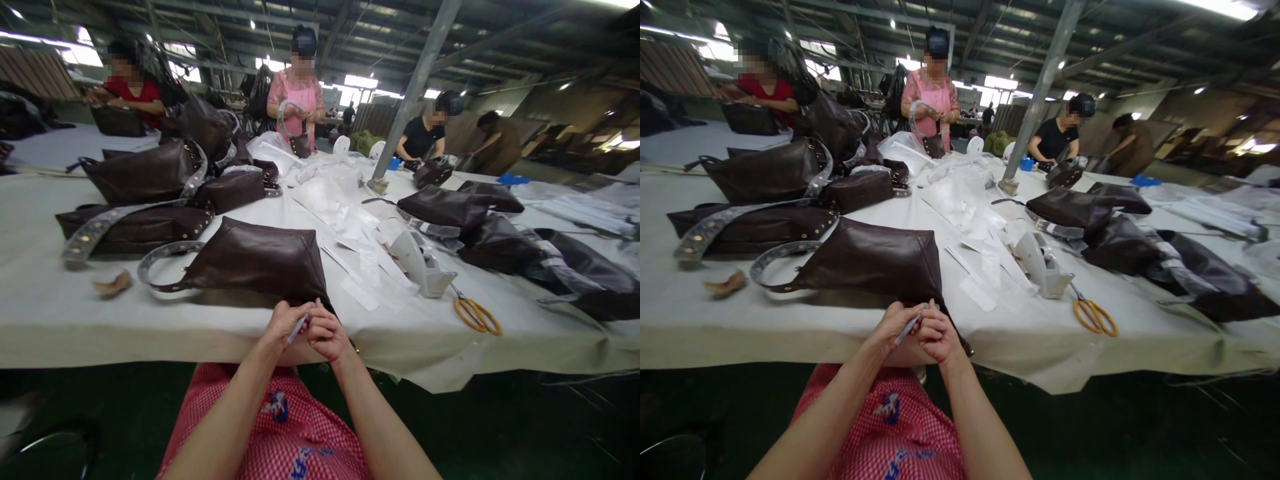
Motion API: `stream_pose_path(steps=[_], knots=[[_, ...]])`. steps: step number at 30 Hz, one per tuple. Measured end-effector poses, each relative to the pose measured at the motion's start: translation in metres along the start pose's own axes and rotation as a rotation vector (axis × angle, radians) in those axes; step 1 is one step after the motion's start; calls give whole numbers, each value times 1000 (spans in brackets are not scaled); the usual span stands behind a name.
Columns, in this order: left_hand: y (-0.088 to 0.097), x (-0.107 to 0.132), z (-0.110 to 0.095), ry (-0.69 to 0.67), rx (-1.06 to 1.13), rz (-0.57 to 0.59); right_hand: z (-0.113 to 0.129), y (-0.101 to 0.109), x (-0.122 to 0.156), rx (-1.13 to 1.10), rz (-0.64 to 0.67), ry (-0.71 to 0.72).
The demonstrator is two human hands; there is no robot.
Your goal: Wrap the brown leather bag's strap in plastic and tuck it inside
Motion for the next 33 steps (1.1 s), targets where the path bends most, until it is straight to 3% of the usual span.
stream_pose_path(steps=[6,9,12,14,18,21,23,28,33], knots=[[0,2,6,-21,12,-31,-3,-5,12,-77,10,-34],[4,12,10,6,-10,-19,-3,8,36,26,-77,-38],[15,26,11,39,-182,23,12,31,66,444,-215,52],[27,35,8,28,-339,34,38,37,84,799,-301,238],[50,47,-3,-61,-437,-13,94,14,112,1432,-514,710],[60,53,-16,-153,-385,-63,106,-10,108,1773,-564,873],[60,56,-22,-151,-263,-43,104,-16,98,1864,-514,862],[46,60,-22,39,264,125,95,-7,84,1877,-455,758],[34,62,-22,50,323,177,95,3,88,1861,-477,711]])
Point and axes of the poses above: each hand's wrist, its own x-axis away from the middle knuckle, its own y-axis out of the back of the hand, z = x × y, the point moved 9 cm from there along -x, towards the middle knuckle, and after that the axes turned 2 degrees about x, right-handed, at the moved point
